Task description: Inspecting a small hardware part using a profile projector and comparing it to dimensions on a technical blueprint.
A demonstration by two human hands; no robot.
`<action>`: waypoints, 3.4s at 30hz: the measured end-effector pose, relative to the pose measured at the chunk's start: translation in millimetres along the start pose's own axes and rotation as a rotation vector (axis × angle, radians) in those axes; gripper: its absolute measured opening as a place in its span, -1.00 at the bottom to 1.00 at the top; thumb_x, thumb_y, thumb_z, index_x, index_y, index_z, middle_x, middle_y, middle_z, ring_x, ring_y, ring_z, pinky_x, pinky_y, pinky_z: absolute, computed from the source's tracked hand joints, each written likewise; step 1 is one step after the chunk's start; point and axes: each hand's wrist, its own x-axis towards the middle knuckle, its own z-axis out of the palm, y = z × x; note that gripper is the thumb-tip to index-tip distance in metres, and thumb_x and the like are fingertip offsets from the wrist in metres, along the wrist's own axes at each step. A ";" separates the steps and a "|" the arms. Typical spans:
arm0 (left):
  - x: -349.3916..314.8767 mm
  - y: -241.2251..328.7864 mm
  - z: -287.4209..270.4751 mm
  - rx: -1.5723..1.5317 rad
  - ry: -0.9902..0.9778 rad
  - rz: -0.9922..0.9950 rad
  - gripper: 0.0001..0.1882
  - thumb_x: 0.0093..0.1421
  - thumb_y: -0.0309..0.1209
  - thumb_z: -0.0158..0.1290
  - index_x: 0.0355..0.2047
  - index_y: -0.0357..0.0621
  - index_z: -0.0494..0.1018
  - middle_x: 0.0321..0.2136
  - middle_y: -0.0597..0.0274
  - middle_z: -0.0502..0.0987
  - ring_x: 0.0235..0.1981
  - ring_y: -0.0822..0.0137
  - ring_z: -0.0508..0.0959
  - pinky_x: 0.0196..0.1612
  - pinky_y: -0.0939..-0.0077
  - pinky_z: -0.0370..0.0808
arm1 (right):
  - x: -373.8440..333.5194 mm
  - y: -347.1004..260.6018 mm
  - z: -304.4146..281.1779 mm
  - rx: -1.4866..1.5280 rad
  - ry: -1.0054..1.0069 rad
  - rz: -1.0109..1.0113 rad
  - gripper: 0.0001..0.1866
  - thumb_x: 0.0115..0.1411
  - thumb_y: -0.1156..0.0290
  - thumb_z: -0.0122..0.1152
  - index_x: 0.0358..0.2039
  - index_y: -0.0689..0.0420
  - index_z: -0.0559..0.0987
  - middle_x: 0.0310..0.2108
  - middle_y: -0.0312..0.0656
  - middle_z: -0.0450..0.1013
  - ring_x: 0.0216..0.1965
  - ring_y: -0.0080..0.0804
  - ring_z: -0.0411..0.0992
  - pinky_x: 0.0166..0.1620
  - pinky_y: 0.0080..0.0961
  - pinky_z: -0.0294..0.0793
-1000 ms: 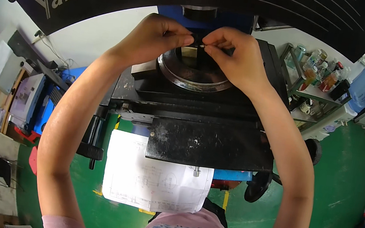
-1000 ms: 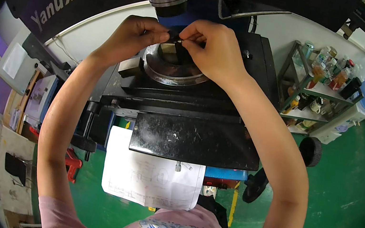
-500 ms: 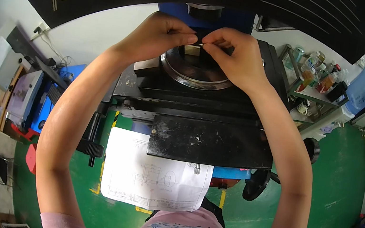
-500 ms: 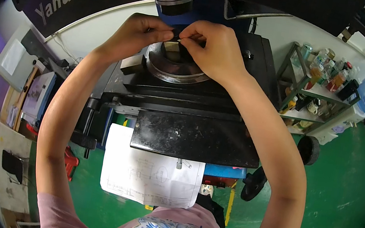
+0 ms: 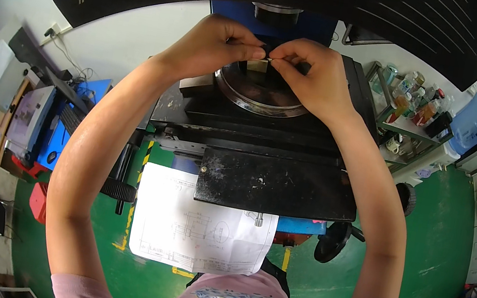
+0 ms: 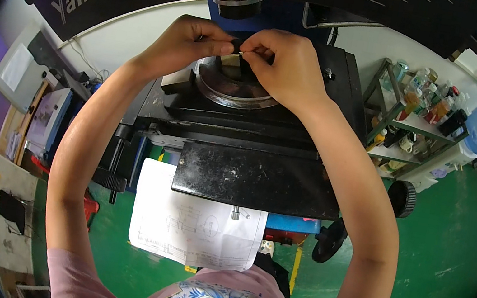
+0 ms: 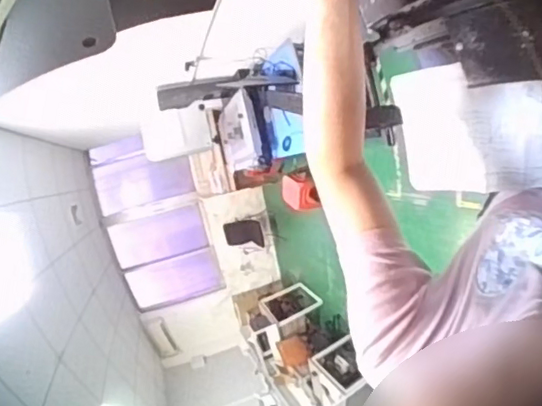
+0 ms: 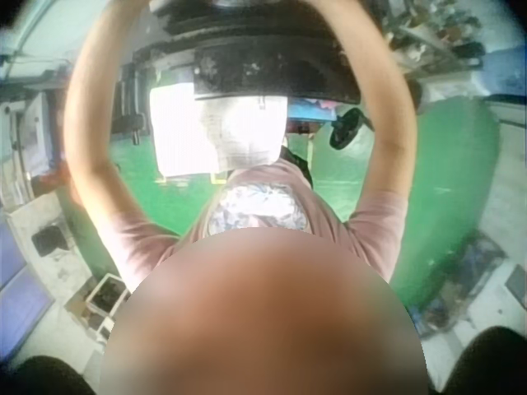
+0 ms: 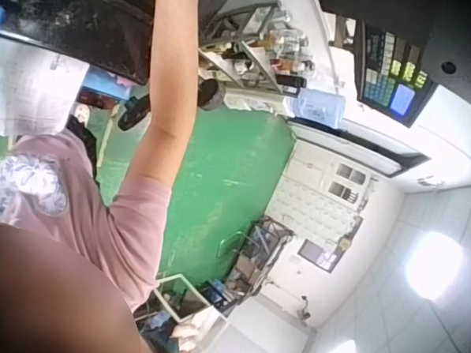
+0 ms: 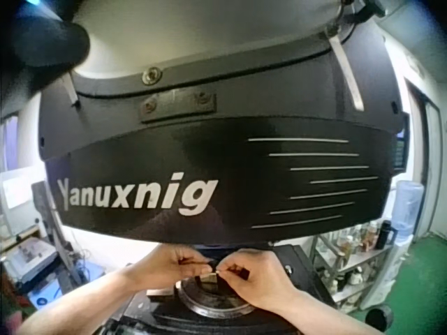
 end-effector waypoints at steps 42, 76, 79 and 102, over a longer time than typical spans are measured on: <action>-0.3 -6.3 5.0 0.116 0.090 0.089 -0.82 -0.01 -0.42 -0.03 -0.44 -0.29 0.43 -0.60 0.28 0.43 -0.57 0.59 0.33 -0.50 0.72 0.28 | 1.7 7.9 3.0 0.016 0.081 -0.074 -0.93 -0.21 0.51 0.12 -0.62 0.20 0.48 -0.65 -0.15 0.40 -0.58 -0.33 0.40 -0.48 -0.56 0.36; -2.1 -3.7 4.9 0.097 0.066 0.097 -0.80 -0.10 -0.48 0.06 -0.40 -0.25 0.42 -0.79 0.51 0.06 -0.69 0.65 0.11 -0.61 0.79 0.14 | 1.2 7.3 3.1 0.032 0.097 -0.117 -0.94 -0.22 0.51 0.11 -0.64 0.19 0.47 -0.66 -0.15 0.39 -0.59 -0.34 0.40 -0.50 -0.57 0.36; -3.4 -2.1 4.4 0.126 0.069 0.096 -0.79 -0.09 -0.46 0.07 -0.38 -0.24 0.42 -0.79 0.51 0.05 -0.70 0.65 0.09 -0.63 0.78 0.10 | 1.9 8.1 3.9 0.048 0.087 -0.121 -0.93 -0.22 0.51 0.11 -0.62 0.19 0.47 -0.66 -0.16 0.39 -0.59 -0.34 0.40 -0.49 -0.57 0.36; 2.0 -1.8 3.1 0.289 0.039 0.060 -0.56 -0.23 -0.35 0.13 -0.29 -0.23 0.36 -0.74 0.43 0.11 -0.68 0.58 0.14 -0.62 0.72 0.10 | -0.2 4.2 -0.8 0.029 0.007 -0.008 -0.79 -0.26 0.60 0.12 -0.49 0.24 0.42 -0.54 -0.22 0.39 -0.51 -0.51 0.38 -0.39 -0.66 0.36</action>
